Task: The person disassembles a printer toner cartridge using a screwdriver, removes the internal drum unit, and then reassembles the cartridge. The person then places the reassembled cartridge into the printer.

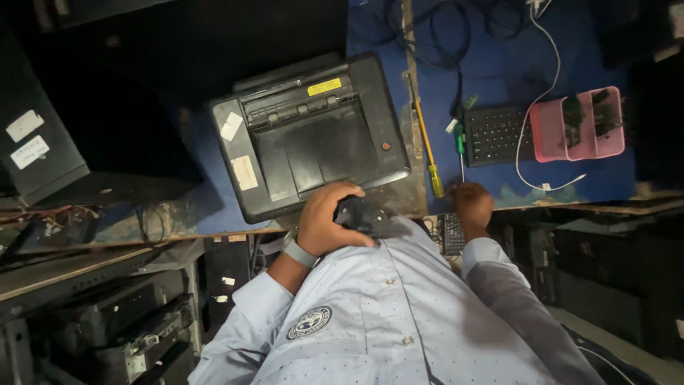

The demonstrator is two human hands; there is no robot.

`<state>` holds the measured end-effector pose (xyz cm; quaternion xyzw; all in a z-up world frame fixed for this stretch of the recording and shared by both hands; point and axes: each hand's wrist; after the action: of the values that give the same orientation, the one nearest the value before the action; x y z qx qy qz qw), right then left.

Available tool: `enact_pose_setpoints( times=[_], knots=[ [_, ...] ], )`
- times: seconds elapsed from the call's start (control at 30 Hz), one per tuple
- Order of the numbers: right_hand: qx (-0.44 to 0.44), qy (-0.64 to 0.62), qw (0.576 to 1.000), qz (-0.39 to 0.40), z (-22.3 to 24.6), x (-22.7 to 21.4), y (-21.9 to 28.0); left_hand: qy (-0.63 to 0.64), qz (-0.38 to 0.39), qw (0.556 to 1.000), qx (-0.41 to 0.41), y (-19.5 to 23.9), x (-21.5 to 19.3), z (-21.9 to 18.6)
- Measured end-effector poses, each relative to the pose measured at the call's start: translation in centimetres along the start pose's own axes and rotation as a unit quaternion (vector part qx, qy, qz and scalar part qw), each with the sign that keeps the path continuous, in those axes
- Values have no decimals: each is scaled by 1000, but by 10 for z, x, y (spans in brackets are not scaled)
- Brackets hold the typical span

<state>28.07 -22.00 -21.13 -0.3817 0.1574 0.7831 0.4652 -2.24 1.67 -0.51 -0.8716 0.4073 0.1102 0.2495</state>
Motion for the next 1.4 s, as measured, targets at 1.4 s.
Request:
enact_pose_setpoints(
  times=[1.4],
  knots=[
    [-125, -85, 988, -34, 61, 45, 40, 439, -263, 847, -141, 74, -27, 2]
  ],
)
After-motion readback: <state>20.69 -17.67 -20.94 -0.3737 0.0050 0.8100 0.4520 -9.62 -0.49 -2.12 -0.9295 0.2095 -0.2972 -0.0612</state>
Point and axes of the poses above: each hand's wrist, its own y-axis away from the middle knuckle, its own x-axis out of the palm, z = x × y, and after that the axes turned 4 degrees about -x, right-handed
